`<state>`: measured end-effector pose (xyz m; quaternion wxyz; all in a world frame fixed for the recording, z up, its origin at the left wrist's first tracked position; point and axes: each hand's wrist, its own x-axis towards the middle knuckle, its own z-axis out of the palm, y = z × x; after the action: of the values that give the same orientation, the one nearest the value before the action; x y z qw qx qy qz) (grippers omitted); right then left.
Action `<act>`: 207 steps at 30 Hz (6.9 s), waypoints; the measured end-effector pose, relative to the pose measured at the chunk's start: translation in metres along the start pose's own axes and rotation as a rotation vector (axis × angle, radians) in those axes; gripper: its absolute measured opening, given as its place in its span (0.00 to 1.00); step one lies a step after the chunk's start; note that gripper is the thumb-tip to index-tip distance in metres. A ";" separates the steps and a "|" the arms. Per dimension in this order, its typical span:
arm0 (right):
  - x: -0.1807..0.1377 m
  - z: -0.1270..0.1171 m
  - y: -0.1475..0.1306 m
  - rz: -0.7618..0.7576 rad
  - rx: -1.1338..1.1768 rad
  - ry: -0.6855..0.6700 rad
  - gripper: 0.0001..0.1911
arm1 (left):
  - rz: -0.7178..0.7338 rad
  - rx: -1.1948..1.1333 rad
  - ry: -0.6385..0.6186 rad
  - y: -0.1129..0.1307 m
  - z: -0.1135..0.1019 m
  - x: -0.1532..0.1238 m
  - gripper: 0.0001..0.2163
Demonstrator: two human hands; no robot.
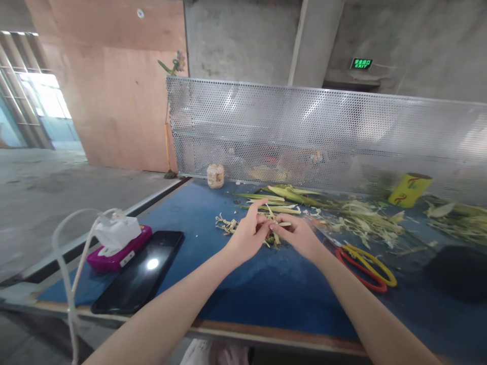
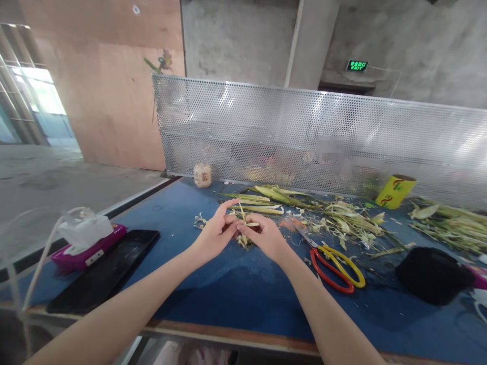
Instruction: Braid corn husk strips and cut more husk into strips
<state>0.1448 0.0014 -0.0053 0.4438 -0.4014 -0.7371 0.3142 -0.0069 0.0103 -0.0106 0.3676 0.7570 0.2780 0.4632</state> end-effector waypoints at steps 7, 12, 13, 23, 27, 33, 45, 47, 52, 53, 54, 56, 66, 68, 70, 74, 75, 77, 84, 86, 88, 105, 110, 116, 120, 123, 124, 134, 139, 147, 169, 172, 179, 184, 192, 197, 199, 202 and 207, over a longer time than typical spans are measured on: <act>0.000 0.003 0.004 -0.077 0.149 0.072 0.12 | 0.000 -0.279 -0.093 0.003 0.005 -0.002 0.31; 0.000 0.007 0.016 -0.113 0.280 0.198 0.08 | 0.027 -0.366 -0.108 0.011 0.009 -0.003 0.38; 0.000 0.007 0.017 -0.117 0.279 0.197 0.08 | 0.031 -0.365 -0.110 0.011 0.009 -0.003 0.39; -0.001 0.002 0.013 -0.155 0.261 0.121 0.08 | 0.013 -0.459 -0.087 0.018 0.011 -0.008 0.38; -0.001 0.001 0.011 -0.125 0.260 0.124 0.08 | 0.005 -0.448 -0.097 0.020 0.012 -0.009 0.38; 0.002 -0.001 0.014 0.074 0.285 0.047 0.09 | -0.009 -0.283 -0.134 0.008 0.010 -0.008 0.36; 0.004 0.006 0.010 0.214 0.289 0.037 0.16 | 0.128 0.154 0.052 0.001 0.005 -0.006 0.44; 0.003 0.006 0.009 0.215 0.290 0.043 0.17 | 0.089 0.107 0.063 -0.001 0.005 -0.004 0.44; 0.003 0.005 0.005 0.216 0.254 0.021 0.19 | -0.052 -0.047 0.101 -0.005 0.005 -0.001 0.44; 0.002 0.005 0.005 0.216 0.254 0.021 0.19 | -0.065 -0.076 0.100 -0.006 0.005 -0.001 0.44; 0.002 0.006 0.004 0.216 0.259 0.023 0.19 | -0.070 -0.101 0.099 -0.007 0.005 -0.001 0.43; 0.002 0.006 0.003 0.213 0.284 0.033 0.20 | -0.066 -0.143 0.103 -0.008 0.005 0.000 0.43; 0.006 0.008 0.010 0.197 0.607 -0.027 0.13 | -0.113 -0.320 0.214 -0.010 0.006 0.005 0.43; 0.006 0.008 0.012 0.191 0.593 -0.035 0.11 | -0.129 -0.345 0.227 -0.010 0.006 0.006 0.42; 0.005 0.008 0.013 0.189 0.567 -0.018 0.11 | -0.137 -0.351 0.230 -0.009 0.005 0.006 0.42; 0.004 0.008 0.014 0.186 0.540 -0.012 0.12 | -0.158 -0.370 0.233 -0.004 0.004 0.006 0.41; 0.004 0.008 0.013 0.185 0.540 -0.011 0.12 | -0.162 -0.375 0.234 -0.003 0.004 0.006 0.42; 0.004 0.008 0.012 0.179 0.555 -0.014 0.10 | -0.161 -0.384 0.234 -0.002 0.003 0.006 0.43; 0.004 0.008 0.012 0.157 0.577 -0.051 0.14 | -0.139 -0.373 0.221 -0.007 0.002 0.006 0.42; 0.004 0.008 0.013 0.140 0.554 -0.062 0.15 | -0.133 -0.368 0.217 -0.007 0.002 0.006 0.42; 0.004 0.008 0.013 0.133 0.536 -0.071 0.15 | -0.128 -0.371 0.216 -0.007 0.002 0.006 0.42; 0.003 0.009 0.009 0.123 0.418 -0.091 0.11 | -0.146 -0.437 0.236 -0.004 0.003 0.005 0.41; 0.003 0.009 0.007 0.104 0.393 -0.099 0.14 | -0.112 -0.409 0.261 -0.002 0.002 0.005 0.41; 0.001 0.008 0.006 0.084 0.301 -0.094 0.15 | -0.079 -0.414 0.274 -0.001 0.002 0.005 0.42; 0.001 0.007 0.005 0.075 0.239 -0.097 0.14 | -0.087 -0.397 0.294 -0.002 0.002 0.005 0.42; 0.001 0.007 0.003 0.081 0.222 -0.096 0.15 | -0.087 -0.397 0.317 -0.003 0.001 0.005 0.42; 0.001 0.007 0.002 0.087 0.220 -0.096 0.15 | -0.088 -0.404 0.319 -0.002 0.001 0.005 0.41; 0.001 0.007 0.000 0.105 0.171 -0.099 0.10 | -0.098 -0.416 0.314 0.000 0.001 0.004 0.39; 0.001 0.008 0.002 0.099 0.149 -0.098 0.10 | -0.116 -0.390 0.301 -0.002 0.002 0.005 0.38; 0.002 0.008 0.008 0.067 0.167 -0.115 0.10 | -0.115 -0.389 0.291 -0.002 0.001 0.005 0.36; 0.003 0.008 0.012 0.013 0.112 -0.114 0.12 | -0.134 -0.369 0.294 -0.001 0.001 0.008 0.32; 0.002 0.008 0.009 -0.022 0.070 -0.095 0.08 | -0.153 -0.341 0.310 0.001 0.001 0.010 0.33; 0.002 -0.026 0.002 -0.002 -0.190 -0.065 0.18 | -0.192 -0.296 0.436 0.006 0.000 0.015 0.31; 0.009 -0.110 0.015 0.200 -0.823 -0.080 0.23 | -0.188 -0.294 0.518 0.004 -0.001 0.021 0.31; 0.007 -0.197 0.061 0.435 -1.144 -0.154 0.17 | -0.223 -0.254 0.540 0.004 0.004 0.026 0.31; 0.009 -0.192 0.064 0.477 -1.177 -0.239 0.17 | -0.217 -0.231 0.562 0.006 0.005 0.027 0.30; 0.009 -0.189 0.067 0.489 -1.201 -0.256 0.17 | -0.220 -0.215 0.562 0.006 0.005 0.027 0.31; 0.009 -0.187 0.073 0.495 -1.247 -0.258 0.16 | -0.217 -0.198 0.560 0.006 0.005 0.027 0.30; 0.009 -0.187 0.078 0.517 -1.289 -0.274 0.17 | -0.199 -0.217 0.565 0.008 0.007 0.026 0.30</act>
<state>0.3362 0.0665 0.0113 -0.0680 -0.7031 -0.7066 -0.0419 0.0104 0.0234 0.0066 0.3981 0.5236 0.3908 0.6439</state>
